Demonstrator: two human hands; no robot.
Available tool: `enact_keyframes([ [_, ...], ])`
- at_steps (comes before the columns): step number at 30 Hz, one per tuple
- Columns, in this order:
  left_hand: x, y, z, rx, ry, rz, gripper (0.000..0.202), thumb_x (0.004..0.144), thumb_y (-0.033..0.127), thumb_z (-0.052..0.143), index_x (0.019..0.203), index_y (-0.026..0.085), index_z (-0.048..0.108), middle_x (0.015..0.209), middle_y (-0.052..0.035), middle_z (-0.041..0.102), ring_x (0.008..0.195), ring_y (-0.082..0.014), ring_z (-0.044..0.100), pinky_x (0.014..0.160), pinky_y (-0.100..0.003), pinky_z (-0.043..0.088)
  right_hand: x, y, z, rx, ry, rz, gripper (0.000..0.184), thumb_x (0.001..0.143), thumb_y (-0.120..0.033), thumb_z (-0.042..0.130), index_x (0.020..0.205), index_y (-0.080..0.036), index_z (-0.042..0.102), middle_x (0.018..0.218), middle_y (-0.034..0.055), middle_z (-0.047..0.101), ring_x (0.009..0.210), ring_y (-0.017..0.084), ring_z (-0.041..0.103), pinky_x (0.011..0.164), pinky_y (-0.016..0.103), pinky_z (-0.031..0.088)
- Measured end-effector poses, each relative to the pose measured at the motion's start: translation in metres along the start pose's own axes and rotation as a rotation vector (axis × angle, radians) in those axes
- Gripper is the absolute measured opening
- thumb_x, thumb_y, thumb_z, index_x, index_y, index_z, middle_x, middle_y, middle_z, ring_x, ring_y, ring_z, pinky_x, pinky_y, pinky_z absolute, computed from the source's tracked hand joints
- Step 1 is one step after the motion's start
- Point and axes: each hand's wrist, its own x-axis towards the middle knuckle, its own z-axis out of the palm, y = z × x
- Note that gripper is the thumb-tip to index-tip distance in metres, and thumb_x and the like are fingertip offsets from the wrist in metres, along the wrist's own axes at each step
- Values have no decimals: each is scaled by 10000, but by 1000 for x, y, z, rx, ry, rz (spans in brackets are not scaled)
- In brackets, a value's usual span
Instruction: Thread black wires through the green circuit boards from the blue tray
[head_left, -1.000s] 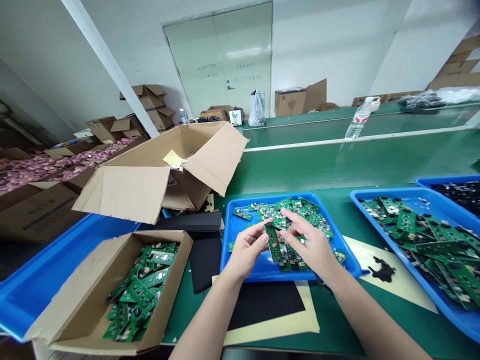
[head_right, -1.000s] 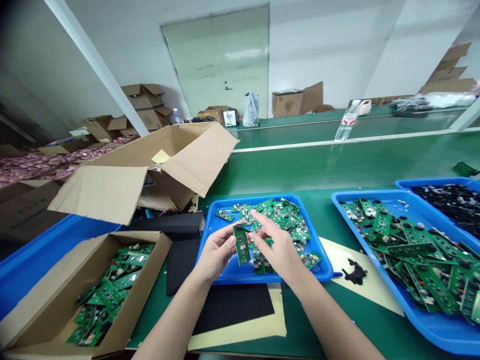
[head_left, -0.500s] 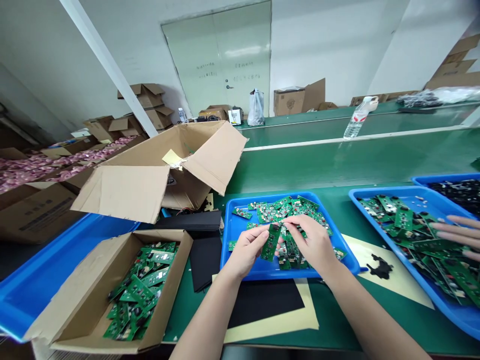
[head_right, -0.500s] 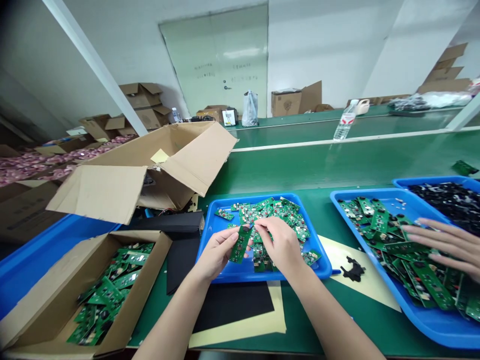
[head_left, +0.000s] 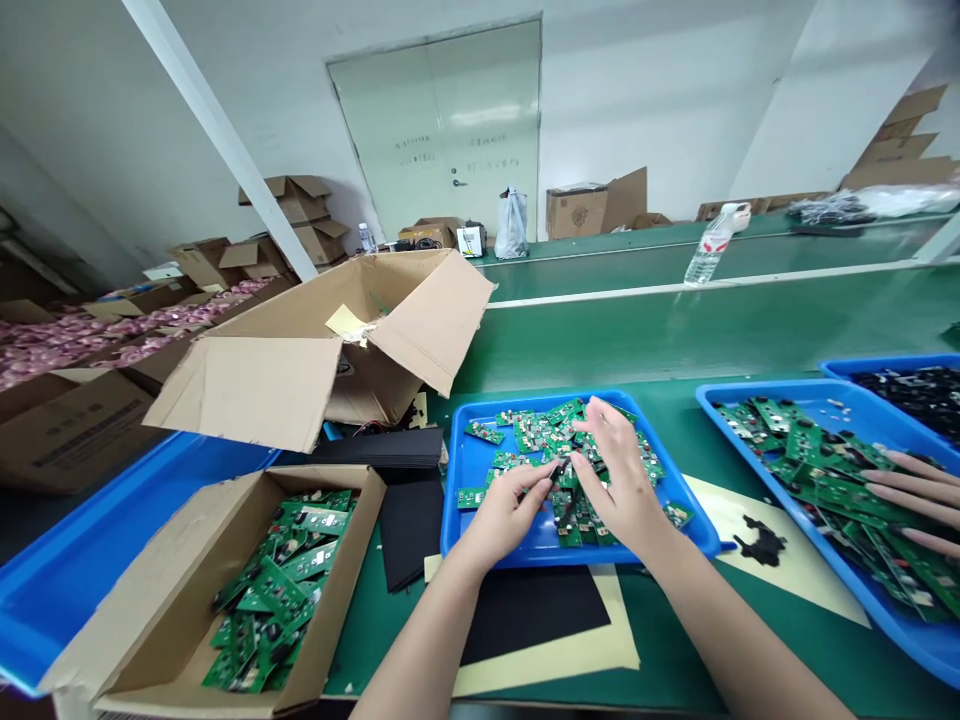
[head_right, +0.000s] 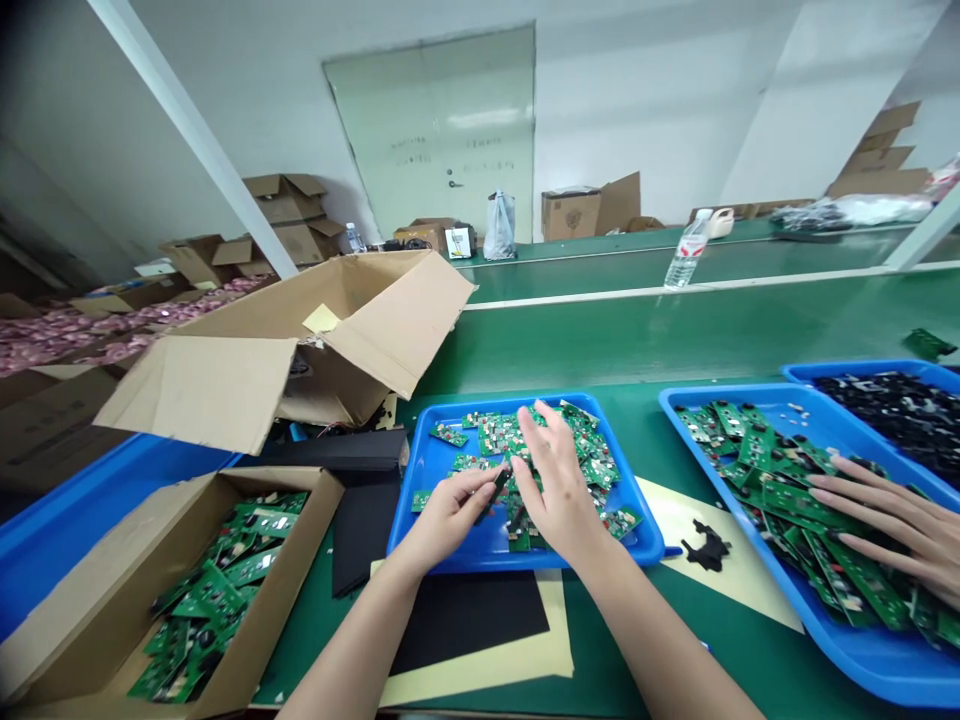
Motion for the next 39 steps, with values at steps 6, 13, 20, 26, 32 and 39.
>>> enact_keyframes([
  [6, 2, -7, -4, 266, 267, 338, 336, 874, 293, 548, 1188, 197, 619, 1032, -107, 670, 958, -203, 622, 845, -347, 514, 4, 0, -7, 94, 137, 132, 109, 863, -186, 514, 941, -197, 589, 939, 84, 619, 916, 226, 606, 809, 382, 497],
  [13, -2, -5, -4, 390, 369, 581, 333, 849, 196, 593, 1181, 224, 600, 1023, -91, 662, 933, -187, 634, 808, -328, 543, 4, -11, -5, 414, -349, 469, 262, 872, -379, 507, 820, -173, 660, 789, 63, 668, 736, 198, 620, 656, 306, 491],
  [20, -5, -1, -6, 296, 456, 572, 323, 846, 176, 590, 1168, 206, 598, 1007, -91, 656, 928, -183, 633, 792, -306, 546, 6, -9, -10, 690, -646, 710, 343, 847, -450, 540, 874, -151, 705, 717, 53, 692, 632, 172, 620, 593, 294, 491],
  [26, -6, 4, -4, 351, 359, 624, 331, 830, 166, 615, 1157, 209, 597, 1002, -92, 653, 912, -180, 630, 778, -312, 545, -1, -13, 0, 883, -357, 754, 380, 741, -444, 676, 992, -159, 672, 708, 38, 679, 625, 164, 624, 622, 309, 525],
  [32, -5, 5, -4, 391, 322, 651, 337, 834, 158, 611, 1166, 207, 580, 1004, -94, 643, 921, -183, 625, 773, -322, 544, 1, -13, 0, 951, -112, 700, 282, 666, -413, 756, 829, -191, 692, 756, 34, 672, 634, 142, 608, 620, 276, 531],
  [39, -4, 5, -3, 417, 306, 660, 336, 839, 181, 608, 1171, 225, 587, 969, -83, 648, 897, -188, 633, 755, -324, 553, 2, -13, -3, 662, -73, 498, 150, 786, -307, 650, 702, -187, 618, 760, 38, 616, 703, 159, 592, 622, 266, 508],
])
